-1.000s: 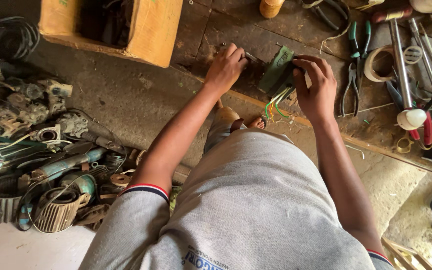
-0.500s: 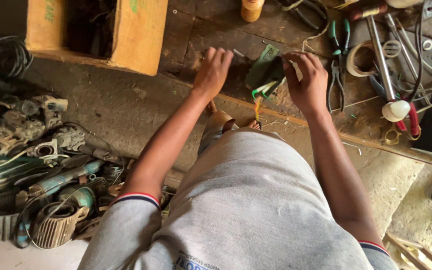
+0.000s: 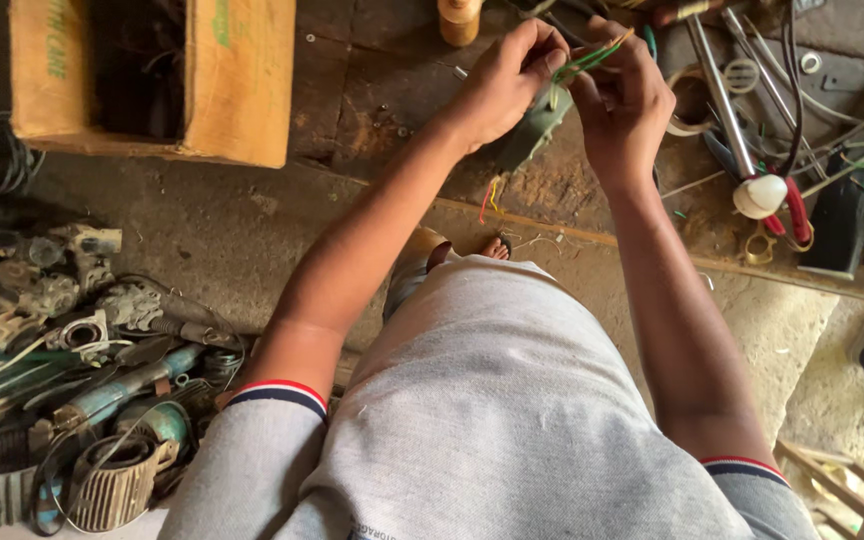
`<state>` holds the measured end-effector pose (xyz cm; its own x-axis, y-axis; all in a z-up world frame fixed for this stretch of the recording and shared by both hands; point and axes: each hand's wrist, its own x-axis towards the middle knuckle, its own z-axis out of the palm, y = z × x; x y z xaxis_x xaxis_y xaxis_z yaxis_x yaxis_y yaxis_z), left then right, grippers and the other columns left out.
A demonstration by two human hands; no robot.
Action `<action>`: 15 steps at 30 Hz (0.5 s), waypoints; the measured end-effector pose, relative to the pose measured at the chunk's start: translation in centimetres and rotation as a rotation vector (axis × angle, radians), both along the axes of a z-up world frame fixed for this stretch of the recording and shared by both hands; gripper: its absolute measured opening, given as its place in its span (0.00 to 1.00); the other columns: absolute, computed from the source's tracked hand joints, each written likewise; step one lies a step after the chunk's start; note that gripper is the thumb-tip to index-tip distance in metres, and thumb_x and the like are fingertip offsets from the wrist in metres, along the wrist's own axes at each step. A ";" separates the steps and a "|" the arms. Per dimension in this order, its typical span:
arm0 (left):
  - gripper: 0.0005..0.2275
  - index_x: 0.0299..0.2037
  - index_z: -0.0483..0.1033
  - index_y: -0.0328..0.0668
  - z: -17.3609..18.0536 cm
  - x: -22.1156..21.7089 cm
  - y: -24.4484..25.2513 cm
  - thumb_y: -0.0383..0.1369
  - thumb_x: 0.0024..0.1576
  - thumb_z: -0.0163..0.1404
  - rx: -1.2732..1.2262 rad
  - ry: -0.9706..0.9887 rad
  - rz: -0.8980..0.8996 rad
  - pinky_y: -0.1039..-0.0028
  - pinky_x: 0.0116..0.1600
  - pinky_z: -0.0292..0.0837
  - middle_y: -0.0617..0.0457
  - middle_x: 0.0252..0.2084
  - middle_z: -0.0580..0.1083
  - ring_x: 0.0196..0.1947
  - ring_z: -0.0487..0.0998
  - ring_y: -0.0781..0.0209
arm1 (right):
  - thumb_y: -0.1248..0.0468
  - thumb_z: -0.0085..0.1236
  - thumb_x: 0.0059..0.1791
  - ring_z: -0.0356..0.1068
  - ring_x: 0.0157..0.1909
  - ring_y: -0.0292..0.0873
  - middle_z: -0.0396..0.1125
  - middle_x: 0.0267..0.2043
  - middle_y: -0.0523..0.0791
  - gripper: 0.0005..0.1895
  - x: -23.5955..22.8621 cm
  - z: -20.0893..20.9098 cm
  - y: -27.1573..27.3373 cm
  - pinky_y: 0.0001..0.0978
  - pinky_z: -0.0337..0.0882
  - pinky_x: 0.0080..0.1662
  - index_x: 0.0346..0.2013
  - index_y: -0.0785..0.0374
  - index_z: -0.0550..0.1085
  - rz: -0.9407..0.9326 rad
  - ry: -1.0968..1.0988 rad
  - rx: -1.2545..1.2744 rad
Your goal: The person works on a small green electrical motor on a cluttered workbench. They repeatedly pick up and insert a metal shaft into the motor, adjust the wires, and handle small metal parts. The person continues to manipulate the motor and shaft throughout the clip.
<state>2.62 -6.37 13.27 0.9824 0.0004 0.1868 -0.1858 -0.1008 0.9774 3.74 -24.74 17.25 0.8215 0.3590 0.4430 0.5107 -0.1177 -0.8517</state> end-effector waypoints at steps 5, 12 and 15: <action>0.02 0.45 0.72 0.38 -2.8 1.9 -0.6 0.27 0.68 0.50 -0.054 0.090 -0.089 0.80 0.43 0.72 0.60 0.38 0.73 0.38 0.71 0.74 | 0.77 0.66 0.55 0.72 0.43 0.35 0.73 0.42 0.46 0.08 0.6 -0.1 -1.2 0.25 0.71 0.44 0.49 0.68 0.80 -0.030 -0.076 -0.112; 0.03 0.47 0.70 0.41 -4.3 1.2 -1.1 0.29 0.68 0.50 -0.072 0.227 -0.103 0.79 0.36 0.73 0.59 0.37 0.72 0.35 0.72 0.72 | 0.76 0.63 0.54 0.77 0.48 0.37 0.75 0.44 0.47 0.07 1.3 -1.0 -1.8 0.29 0.77 0.50 0.45 0.69 0.77 0.054 -0.008 -0.175; 0.02 0.48 0.70 0.43 -3.8 0.3 -1.2 0.29 0.68 0.48 -0.071 0.241 -0.102 0.79 0.37 0.74 0.60 0.38 0.72 0.36 0.72 0.73 | 0.76 0.59 0.55 0.77 0.49 0.38 0.74 0.45 0.46 0.06 1.2 -3.2 -2.2 0.30 0.78 0.52 0.46 0.69 0.74 0.018 0.185 -0.033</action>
